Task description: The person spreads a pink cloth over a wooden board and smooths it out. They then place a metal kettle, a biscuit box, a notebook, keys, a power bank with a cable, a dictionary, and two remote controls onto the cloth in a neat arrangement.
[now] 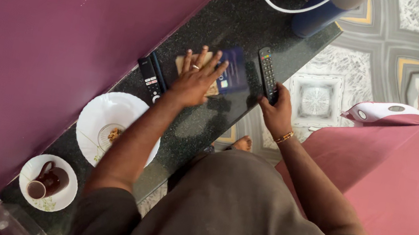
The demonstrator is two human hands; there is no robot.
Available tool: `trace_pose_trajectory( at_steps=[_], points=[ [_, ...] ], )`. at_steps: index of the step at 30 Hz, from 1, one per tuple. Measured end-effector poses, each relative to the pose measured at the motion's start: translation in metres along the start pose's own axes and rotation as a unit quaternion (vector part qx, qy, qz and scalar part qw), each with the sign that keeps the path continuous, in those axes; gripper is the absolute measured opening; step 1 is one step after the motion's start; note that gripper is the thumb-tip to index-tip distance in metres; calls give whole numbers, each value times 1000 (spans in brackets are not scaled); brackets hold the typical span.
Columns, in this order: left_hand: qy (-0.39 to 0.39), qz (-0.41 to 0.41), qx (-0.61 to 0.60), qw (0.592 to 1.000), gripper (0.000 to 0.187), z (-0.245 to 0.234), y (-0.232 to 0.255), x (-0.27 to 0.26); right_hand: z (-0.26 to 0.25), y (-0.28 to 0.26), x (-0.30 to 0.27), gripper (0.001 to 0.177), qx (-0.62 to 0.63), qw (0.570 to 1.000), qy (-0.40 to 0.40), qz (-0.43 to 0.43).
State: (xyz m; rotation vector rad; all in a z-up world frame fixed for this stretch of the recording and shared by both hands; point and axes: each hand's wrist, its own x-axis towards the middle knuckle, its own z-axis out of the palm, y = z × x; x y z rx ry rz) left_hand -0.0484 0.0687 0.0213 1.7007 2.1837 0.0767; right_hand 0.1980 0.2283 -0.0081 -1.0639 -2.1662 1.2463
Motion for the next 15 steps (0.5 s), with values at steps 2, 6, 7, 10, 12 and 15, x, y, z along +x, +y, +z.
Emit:
trace_pose_trajectory(
  at_steps=[2, 6, 7, 10, 12, 15],
  points=[
    [33, 29, 15, 999, 120, -1, -8, -9, 0, -8, 4, 48, -18, 999, -3, 32],
    [110, -147, -119, 976, 105, 0, -1, -29, 3, -31, 15, 40, -44, 998, -26, 25],
    [119, -200, -188, 954, 102, 5, 9, -34, 6, -35, 19, 40, -45, 998, -31, 6],
    [298, -215, -371, 853, 99, 34, 46, -55, 20, -44, 38, 39, -58, 995, -59, -50],
    [384, -222, -461, 769, 98, 58, 64, -52, 29, -46, 53, 37, -75, 990, -89, -83],
    [333, -293, -644, 623, 87, 87, 77, -41, 43, -44, 75, 34, -105, 980, -159, -61]
  ],
)
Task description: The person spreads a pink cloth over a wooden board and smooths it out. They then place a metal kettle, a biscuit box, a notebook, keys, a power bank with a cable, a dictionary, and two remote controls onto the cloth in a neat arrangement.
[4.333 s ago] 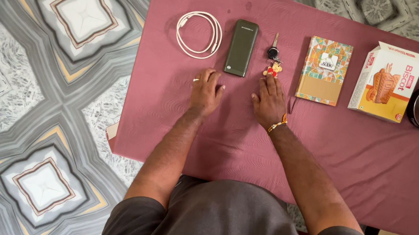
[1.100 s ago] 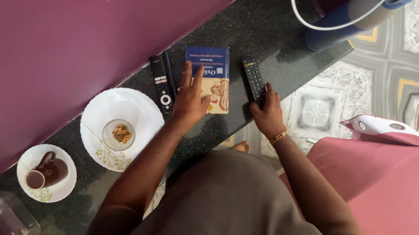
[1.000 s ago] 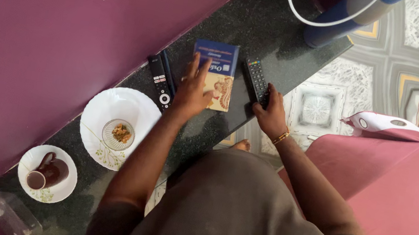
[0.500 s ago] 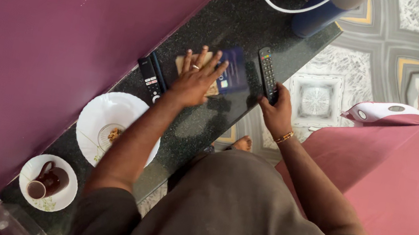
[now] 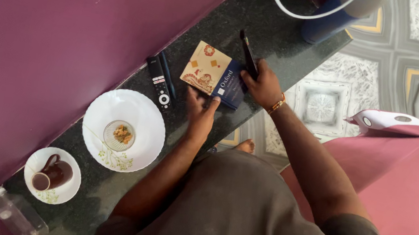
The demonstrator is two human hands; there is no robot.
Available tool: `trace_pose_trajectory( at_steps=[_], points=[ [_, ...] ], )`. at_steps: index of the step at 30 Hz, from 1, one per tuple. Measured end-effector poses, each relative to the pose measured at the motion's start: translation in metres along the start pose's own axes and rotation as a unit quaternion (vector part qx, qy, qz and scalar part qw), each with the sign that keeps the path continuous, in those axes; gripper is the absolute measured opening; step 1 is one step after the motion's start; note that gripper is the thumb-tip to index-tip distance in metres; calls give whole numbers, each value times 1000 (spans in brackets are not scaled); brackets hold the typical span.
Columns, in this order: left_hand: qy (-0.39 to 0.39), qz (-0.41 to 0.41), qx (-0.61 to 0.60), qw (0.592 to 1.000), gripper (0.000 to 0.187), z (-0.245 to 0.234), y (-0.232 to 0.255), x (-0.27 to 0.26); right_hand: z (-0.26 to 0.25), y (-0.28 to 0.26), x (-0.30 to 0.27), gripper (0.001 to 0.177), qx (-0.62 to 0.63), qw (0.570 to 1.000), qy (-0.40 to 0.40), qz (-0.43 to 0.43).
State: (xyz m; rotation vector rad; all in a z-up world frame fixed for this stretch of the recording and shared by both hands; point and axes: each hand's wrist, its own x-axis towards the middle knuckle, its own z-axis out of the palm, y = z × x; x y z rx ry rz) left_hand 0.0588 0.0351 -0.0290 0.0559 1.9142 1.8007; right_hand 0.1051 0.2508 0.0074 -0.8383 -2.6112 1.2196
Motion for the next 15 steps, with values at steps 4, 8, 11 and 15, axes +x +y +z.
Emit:
trace_pose_trajectory(
  at_steps=[4, 8, 11, 15],
  points=[
    [-77, -140, -227, 961, 57, 2, -16, 12, 2, 5, 4, 34, -36, 998, -57, 17],
    [-102, -110, -302, 941, 35, -8, -19, 26, -3, 15, -19, 29, 112, 980, -110, 123],
    [-98, -143, -285, 943, 30, -12, -15, 32, -4, 27, -37, 24, 250, 944, -130, 170],
    [-137, -167, -244, 945, 35, -13, -13, 35, -1, 45, -57, 22, 355, 910, -121, 175]
  ],
)
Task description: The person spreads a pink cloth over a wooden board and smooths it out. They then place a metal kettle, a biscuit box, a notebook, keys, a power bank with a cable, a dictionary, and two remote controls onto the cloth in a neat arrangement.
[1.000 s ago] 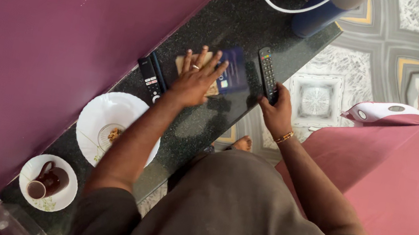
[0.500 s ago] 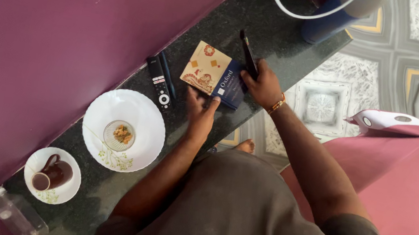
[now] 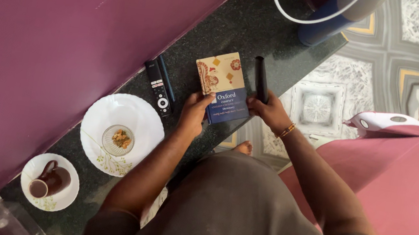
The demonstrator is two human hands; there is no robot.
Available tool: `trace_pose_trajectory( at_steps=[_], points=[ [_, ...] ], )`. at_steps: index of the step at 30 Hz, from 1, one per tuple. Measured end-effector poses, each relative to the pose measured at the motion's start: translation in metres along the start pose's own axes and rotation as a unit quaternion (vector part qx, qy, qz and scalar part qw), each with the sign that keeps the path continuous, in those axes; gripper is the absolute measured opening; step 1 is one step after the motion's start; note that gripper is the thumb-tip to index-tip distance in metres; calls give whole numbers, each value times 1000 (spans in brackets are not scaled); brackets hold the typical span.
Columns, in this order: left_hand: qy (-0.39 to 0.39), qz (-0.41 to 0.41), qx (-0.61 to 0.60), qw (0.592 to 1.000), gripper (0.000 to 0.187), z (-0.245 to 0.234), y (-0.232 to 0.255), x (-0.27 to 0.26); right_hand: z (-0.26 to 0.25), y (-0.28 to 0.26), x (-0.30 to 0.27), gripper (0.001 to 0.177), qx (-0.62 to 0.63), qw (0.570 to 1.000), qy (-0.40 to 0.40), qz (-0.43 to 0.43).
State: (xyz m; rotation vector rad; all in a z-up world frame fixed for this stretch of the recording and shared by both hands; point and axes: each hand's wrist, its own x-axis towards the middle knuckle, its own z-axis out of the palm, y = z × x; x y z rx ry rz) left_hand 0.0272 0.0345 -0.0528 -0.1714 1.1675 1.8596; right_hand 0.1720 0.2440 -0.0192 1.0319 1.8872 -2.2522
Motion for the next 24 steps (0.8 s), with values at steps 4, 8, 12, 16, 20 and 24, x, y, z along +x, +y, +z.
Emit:
trace_pose_trajectory(
  at_steps=[4, 8, 12, 16, 20, 24],
  points=[
    [43, -63, 44, 996, 50, 8, 0, 0, -6, 7, -3, 25, -1, 999, 37, 38],
    [14, -18, 86, 996, 63, 28, 4, 4, 9, 16, -8, 25, 40, 996, 44, 66],
    [-40, 4, 171, 984, 62, 31, 15, 3, 22, 15, -31, 25, 116, 987, 76, 79],
    [-100, 7, 129, 987, 59, 26, 2, 12, 18, 21, -56, 24, 91, 990, 102, 38],
    [-177, -9, 96, 979, 54, 42, -25, 23, 3, 31, -96, 21, 141, 974, 174, 24],
    [-243, -71, 127, 959, 51, 86, -54, 24, -15, 43, -156, 19, 149, 939, 309, -7]
  ],
)
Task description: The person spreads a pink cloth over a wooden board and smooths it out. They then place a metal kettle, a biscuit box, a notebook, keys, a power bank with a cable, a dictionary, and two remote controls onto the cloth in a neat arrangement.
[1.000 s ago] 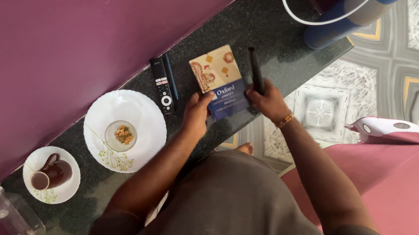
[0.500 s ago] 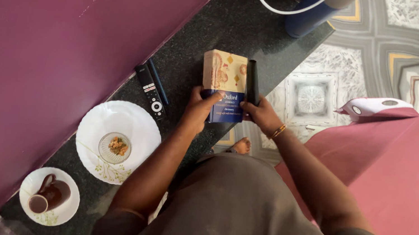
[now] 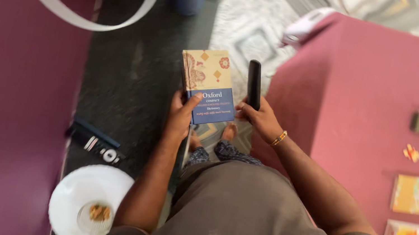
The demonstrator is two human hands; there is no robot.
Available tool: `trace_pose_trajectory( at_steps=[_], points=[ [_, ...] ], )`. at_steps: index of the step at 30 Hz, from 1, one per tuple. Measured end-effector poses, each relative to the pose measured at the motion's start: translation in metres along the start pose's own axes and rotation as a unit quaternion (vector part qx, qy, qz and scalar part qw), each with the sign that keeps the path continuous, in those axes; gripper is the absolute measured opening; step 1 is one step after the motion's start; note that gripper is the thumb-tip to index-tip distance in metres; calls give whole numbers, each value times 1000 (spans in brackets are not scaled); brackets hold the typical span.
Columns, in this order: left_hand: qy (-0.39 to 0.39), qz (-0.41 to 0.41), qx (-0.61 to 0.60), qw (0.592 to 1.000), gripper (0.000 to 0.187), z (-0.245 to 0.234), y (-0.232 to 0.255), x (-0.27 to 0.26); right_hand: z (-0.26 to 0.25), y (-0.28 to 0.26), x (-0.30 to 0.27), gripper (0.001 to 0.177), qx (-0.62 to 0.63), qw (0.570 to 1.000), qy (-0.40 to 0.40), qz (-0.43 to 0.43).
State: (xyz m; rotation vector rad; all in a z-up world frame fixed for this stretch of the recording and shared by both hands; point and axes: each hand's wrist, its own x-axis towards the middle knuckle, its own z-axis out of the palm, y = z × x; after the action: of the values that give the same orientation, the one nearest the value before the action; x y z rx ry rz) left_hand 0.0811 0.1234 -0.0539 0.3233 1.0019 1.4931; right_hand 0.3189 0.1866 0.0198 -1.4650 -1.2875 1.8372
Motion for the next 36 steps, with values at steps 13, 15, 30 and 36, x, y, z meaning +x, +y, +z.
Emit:
trace_pose_trajectory(
  at_steps=[13, 15, 30, 36],
  points=[
    [-243, -182, 127, 944, 48, 214, -89, 16, -174, 85, -143, 45, -41, 876, 471, -96],
    [-276, -205, 140, 929, 48, 246, -110, 14, -196, 104, -166, 52, -9, 858, 507, -87],
    [-372, -317, 254, 834, 47, 390, -245, 0, -253, 174, -256, 55, 63, 758, 648, -38],
    [-405, -313, 330, 793, 45, 430, -279, 77, -251, 180, -243, 54, 107, 716, 689, 19]
  ],
)
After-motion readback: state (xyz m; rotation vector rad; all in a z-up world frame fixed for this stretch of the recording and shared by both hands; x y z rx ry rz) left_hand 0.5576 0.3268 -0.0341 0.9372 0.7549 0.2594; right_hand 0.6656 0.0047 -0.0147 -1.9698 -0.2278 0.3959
